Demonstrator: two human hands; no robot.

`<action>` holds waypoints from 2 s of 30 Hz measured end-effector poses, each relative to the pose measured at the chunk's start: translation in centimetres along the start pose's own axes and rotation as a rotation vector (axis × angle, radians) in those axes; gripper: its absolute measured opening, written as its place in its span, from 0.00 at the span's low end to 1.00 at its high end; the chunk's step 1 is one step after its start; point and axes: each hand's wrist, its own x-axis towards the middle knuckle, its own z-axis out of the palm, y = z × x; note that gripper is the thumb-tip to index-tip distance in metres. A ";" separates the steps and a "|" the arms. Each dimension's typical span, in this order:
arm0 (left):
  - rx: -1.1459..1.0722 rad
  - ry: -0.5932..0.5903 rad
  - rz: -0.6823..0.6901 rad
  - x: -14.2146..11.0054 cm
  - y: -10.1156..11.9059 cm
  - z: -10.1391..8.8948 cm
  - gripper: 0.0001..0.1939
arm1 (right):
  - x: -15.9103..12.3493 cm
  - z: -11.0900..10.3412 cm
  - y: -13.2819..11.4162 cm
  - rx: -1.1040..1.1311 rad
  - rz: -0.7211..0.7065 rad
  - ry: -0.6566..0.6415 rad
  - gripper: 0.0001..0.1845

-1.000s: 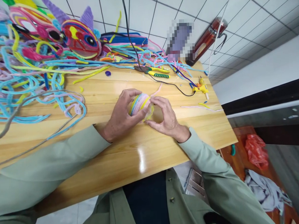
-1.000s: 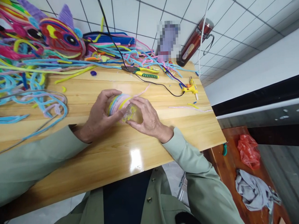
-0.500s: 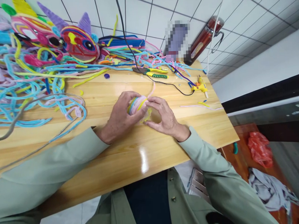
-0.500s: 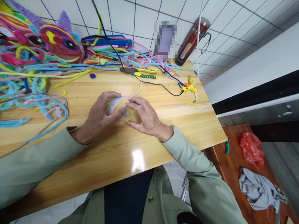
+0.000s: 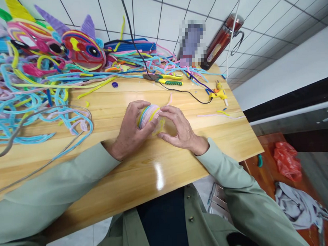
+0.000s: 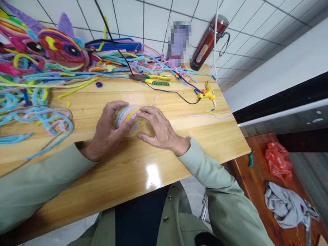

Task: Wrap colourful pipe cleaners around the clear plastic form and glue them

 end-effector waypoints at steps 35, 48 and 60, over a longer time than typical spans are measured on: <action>-0.043 -0.027 -0.098 0.4 0.7 -0.5 0.19 | -0.4 0.6 -0.3 0.000 0.104 -0.018 0.37; -0.112 -0.044 -0.129 1.4 0.4 -0.6 0.23 | -0.3 0.8 -0.3 -0.027 0.076 0.008 0.36; -0.003 -0.040 0.034 0.6 0.3 -0.5 0.21 | -0.4 1.1 0.5 0.009 0.073 0.044 0.40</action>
